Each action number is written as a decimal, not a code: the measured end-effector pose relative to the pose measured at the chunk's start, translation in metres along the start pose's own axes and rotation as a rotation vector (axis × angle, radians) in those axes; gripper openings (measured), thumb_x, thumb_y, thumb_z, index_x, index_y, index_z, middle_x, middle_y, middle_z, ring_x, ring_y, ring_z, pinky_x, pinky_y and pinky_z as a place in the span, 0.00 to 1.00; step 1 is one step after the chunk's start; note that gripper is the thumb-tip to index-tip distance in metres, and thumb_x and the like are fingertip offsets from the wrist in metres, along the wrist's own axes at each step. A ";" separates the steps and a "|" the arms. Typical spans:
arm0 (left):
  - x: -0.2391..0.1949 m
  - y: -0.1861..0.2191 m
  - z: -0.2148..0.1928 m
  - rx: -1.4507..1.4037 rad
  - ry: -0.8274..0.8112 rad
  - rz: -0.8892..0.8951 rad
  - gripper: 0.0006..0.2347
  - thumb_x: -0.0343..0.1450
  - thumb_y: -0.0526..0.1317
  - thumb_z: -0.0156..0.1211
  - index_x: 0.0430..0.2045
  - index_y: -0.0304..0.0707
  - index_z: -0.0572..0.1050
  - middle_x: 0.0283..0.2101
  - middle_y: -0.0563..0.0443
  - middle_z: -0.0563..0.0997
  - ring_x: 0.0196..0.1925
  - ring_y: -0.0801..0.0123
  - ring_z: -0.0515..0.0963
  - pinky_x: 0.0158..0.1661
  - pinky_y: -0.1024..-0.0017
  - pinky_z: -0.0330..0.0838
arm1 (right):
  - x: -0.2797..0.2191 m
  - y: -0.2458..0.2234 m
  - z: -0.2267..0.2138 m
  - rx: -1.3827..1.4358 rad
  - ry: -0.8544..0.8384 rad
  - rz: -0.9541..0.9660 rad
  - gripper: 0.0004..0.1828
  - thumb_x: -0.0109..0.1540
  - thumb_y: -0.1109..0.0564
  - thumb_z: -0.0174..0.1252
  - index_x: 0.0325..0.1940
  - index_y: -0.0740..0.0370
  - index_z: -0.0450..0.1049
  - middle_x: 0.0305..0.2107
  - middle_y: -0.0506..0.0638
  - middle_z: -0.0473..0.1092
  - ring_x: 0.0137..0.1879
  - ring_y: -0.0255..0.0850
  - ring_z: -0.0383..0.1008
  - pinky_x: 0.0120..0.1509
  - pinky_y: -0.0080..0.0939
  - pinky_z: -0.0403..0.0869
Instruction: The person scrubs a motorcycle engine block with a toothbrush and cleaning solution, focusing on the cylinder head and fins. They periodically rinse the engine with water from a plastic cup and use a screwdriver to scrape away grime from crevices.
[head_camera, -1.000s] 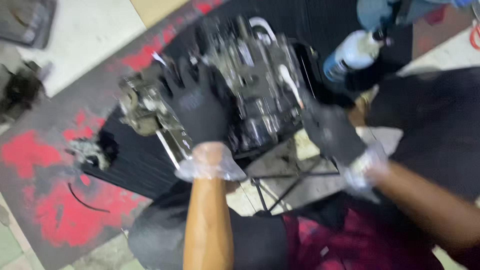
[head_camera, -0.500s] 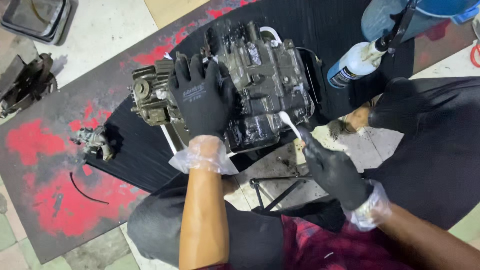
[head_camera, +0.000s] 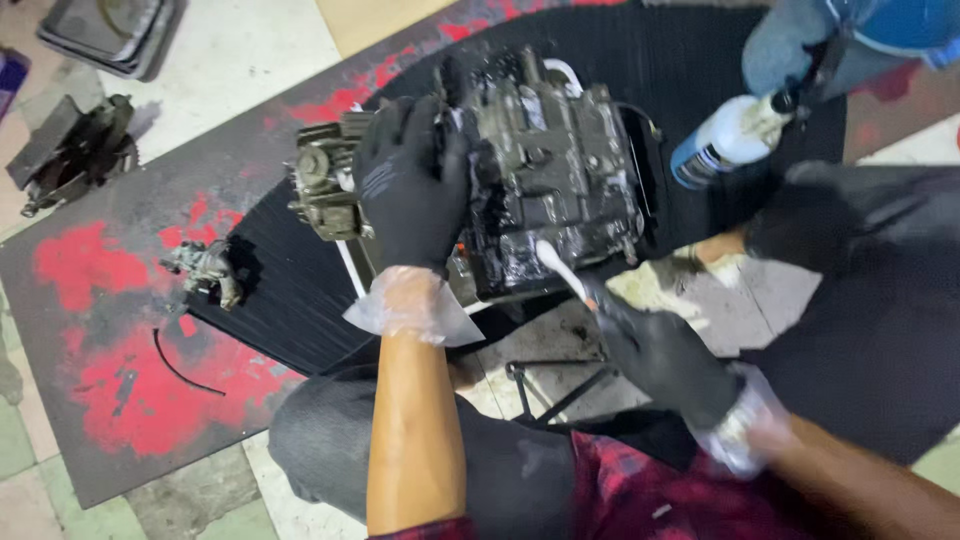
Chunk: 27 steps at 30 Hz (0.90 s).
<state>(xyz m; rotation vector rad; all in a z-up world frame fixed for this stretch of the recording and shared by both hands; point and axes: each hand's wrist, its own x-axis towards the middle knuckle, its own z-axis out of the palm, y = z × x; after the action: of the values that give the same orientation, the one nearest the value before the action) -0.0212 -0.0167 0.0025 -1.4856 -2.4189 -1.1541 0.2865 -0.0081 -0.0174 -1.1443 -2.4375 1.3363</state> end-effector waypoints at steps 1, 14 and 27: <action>0.003 -0.003 -0.005 -0.122 0.044 -0.064 0.18 0.76 0.50 0.59 0.58 0.45 0.74 0.65 0.42 0.74 0.72 0.45 0.68 0.74 0.46 0.56 | -0.007 -0.002 -0.009 -0.056 0.017 -0.115 0.26 0.68 0.47 0.46 0.66 0.63 0.69 0.10 0.50 0.68 0.13 0.36 0.68 0.18 0.40 0.66; -0.014 -0.061 -0.045 0.201 0.166 -0.386 0.25 0.73 0.53 0.60 0.63 0.41 0.69 0.65 0.36 0.71 0.69 0.41 0.67 0.67 0.47 0.58 | 0.062 -0.013 -0.064 -0.548 -0.229 -0.296 0.18 0.63 0.45 0.54 0.48 0.57 0.78 0.16 0.60 0.72 0.21 0.55 0.75 0.24 0.55 0.70; -0.020 -0.059 -0.025 0.234 0.169 -0.430 0.29 0.72 0.53 0.57 0.66 0.36 0.64 0.66 0.30 0.67 0.67 0.34 0.65 0.63 0.41 0.60 | 0.086 -0.022 -0.077 -0.671 -0.325 -0.150 0.16 0.65 0.41 0.54 0.47 0.50 0.79 0.27 0.55 0.78 0.31 0.50 0.81 0.37 0.51 0.76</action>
<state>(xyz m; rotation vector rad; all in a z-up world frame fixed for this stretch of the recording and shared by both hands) -0.0652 -0.0619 -0.0209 -0.7922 -2.7106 -0.9613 0.2483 0.0935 0.0260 -0.8586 -3.2734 0.7085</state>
